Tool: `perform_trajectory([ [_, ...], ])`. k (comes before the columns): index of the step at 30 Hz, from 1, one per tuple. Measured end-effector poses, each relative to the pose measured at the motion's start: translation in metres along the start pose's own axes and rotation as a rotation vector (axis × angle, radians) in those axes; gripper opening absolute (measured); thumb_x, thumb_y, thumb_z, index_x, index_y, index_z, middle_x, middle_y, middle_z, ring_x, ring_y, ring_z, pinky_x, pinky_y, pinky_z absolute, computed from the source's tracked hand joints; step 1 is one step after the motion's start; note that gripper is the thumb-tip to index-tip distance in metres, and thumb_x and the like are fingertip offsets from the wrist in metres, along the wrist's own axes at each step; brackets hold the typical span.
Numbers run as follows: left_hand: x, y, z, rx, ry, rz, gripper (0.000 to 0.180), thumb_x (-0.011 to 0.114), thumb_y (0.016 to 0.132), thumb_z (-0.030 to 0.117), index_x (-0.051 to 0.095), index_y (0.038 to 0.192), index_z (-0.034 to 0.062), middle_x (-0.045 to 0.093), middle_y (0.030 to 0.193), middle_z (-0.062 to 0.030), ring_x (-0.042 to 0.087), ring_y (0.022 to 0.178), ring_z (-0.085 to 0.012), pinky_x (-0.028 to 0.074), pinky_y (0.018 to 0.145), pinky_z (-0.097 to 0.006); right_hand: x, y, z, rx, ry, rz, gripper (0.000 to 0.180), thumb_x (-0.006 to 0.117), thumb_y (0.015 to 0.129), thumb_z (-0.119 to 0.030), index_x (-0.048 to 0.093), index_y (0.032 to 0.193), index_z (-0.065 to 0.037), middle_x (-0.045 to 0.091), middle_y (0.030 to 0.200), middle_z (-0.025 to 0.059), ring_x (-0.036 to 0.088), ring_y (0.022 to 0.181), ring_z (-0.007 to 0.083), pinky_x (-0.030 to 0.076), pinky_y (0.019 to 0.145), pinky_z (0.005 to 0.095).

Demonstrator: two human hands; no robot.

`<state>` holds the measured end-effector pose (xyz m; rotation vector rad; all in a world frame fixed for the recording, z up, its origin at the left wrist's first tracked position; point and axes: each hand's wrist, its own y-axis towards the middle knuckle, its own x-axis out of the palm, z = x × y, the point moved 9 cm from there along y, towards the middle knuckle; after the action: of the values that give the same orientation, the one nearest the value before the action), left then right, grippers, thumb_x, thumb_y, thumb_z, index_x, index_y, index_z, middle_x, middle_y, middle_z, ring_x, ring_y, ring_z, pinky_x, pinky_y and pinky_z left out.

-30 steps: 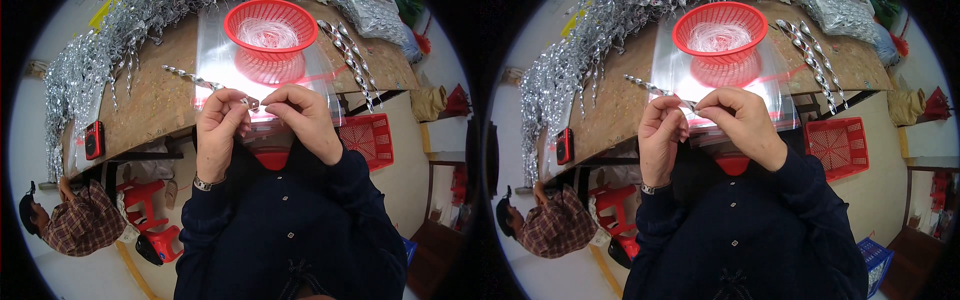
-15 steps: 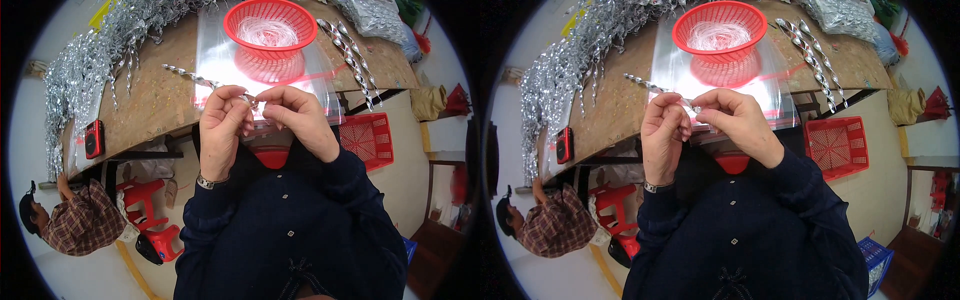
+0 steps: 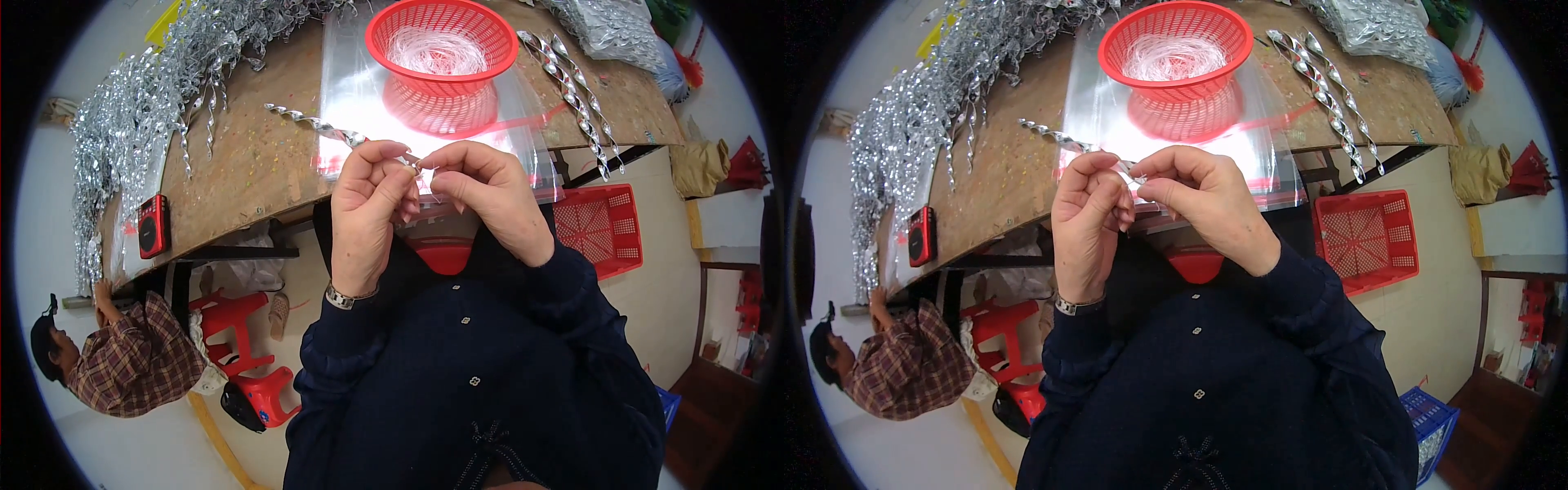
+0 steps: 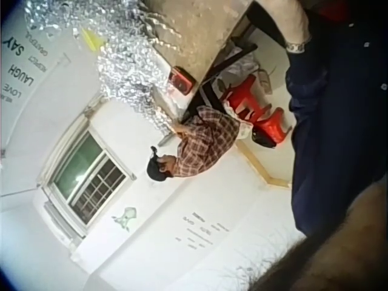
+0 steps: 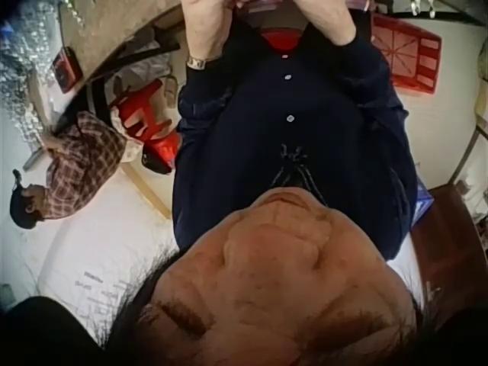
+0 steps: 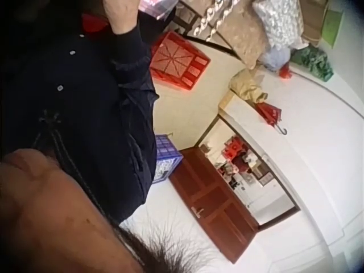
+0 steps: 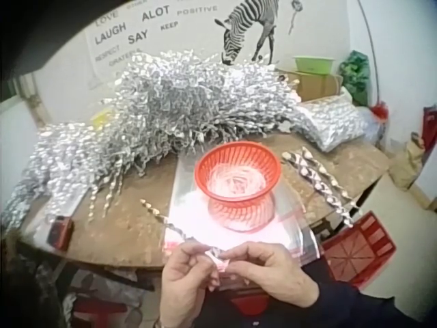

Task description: Assembling and packaging decorative items into plastic bags at a workstation.

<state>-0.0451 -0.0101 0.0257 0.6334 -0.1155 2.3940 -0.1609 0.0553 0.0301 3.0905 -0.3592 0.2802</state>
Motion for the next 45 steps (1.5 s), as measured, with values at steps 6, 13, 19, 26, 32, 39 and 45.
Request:
perform_trajectory([
  [6, 0.0, -0.002, -0.002, -0.016, 0.011, 0.018, 0.021, 0.056, 0.096, 0.006, 0.054, 0.116, 0.0009, 0.056, 0.077, -0.0017, 0.054, 0.065, -0.0083, 0.041, 0.055, -0.019, 0.0, -0.002, 0.0, 0.008, 0.014, 0.011, 0.019, 0.062, 0.089, -0.004, 0.066, 0.108, 0.0, 0.064, 0.087, -0.0002, 0.051, 0.069, 0.0029, 0.04, 0.062, 0.0172],
  [13, 0.0, -0.003, -0.005, -0.019, 0.012, 0.012, 0.022, 0.057, 0.096, 0.006, 0.054, 0.117, 0.0011, 0.057, 0.077, -0.0017, 0.055, 0.065, -0.0083, 0.041, 0.055, -0.019, -0.002, -0.002, 0.0, -0.009, 0.003, 0.019, 0.015, 0.064, 0.091, -0.006, 0.067, 0.104, 0.001, 0.065, 0.085, -0.0007, 0.054, 0.072, 0.0027, 0.043, 0.062, 0.0175],
  [19, 0.001, -0.003, -0.006, -0.028, 0.028, 0.009, 0.022, 0.057, 0.095, 0.006, 0.054, 0.116, 0.0012, 0.058, 0.077, -0.0013, 0.055, 0.065, -0.0077, 0.041, 0.056, -0.019, -0.001, -0.003, 0.001, -0.009, 0.008, 0.014, 0.015, 0.061, 0.091, -0.006, 0.066, 0.104, 0.0, 0.064, 0.085, -0.0005, 0.05, 0.068, 0.0025, 0.039, 0.06, 0.017],
  [26, 0.0, -0.003, -0.009, -0.043, 0.049, 0.004, 0.021, 0.057, 0.096, 0.007, 0.054, 0.115, 0.0021, 0.058, 0.078, -0.0009, 0.055, 0.065, -0.007, 0.042, 0.056, -0.019, -0.002, -0.003, 0.002, -0.017, 0.005, 0.024, 0.012, 0.062, 0.091, -0.007, 0.066, 0.1, 0.0, 0.064, 0.084, -0.0009, 0.049, 0.067, 0.0022, 0.038, 0.06, 0.0169],
  [32, 0.003, -0.005, -0.009, -0.026, 0.096, -0.015, 0.019, 0.057, 0.096, 0.007, 0.056, 0.114, 0.002, 0.06, 0.081, -0.0017, 0.056, 0.067, -0.007, 0.042, 0.057, -0.018, -0.005, -0.003, 0.002, -0.01, -0.01, 0.036, 0.01, 0.062, 0.091, -0.008, 0.066, 0.097, -0.001, 0.064, 0.084, -0.001, 0.05, 0.067, 0.0023, 0.039, 0.06, 0.017],
  [39, 0.008, -0.007, 0.013, 0.135, 0.356, 0.025, 0.017, 0.054, 0.097, 0.006, 0.059, 0.112, -0.0001, 0.064, 0.097, -0.0043, 0.054, 0.071, -0.0045, 0.038, 0.057, -0.016, -0.01, -0.002, -0.021, -0.093, -0.178, 0.045, 0.007, 0.062, 0.091, -0.007, 0.066, 0.094, -0.002, 0.064, 0.087, -0.0008, 0.054, 0.073, 0.0046, 0.043, 0.065, 0.019],
  [45, 0.02, -0.006, 0.018, 0.088, 0.37, -0.062, 0.02, 0.054, 0.097, 0.006, 0.058, 0.116, -0.0002, 0.061, 0.092, -0.002, 0.055, 0.076, -0.0052, 0.045, 0.068, -0.02, -0.004, 0.001, -0.058, -0.365, -0.417, 0.019, 0.006, 0.064, 0.087, -0.001, 0.064, 0.091, 0.002, 0.062, 0.097, 0.0057, 0.059, 0.092, 0.0133, 0.047, 0.081, 0.0267],
])
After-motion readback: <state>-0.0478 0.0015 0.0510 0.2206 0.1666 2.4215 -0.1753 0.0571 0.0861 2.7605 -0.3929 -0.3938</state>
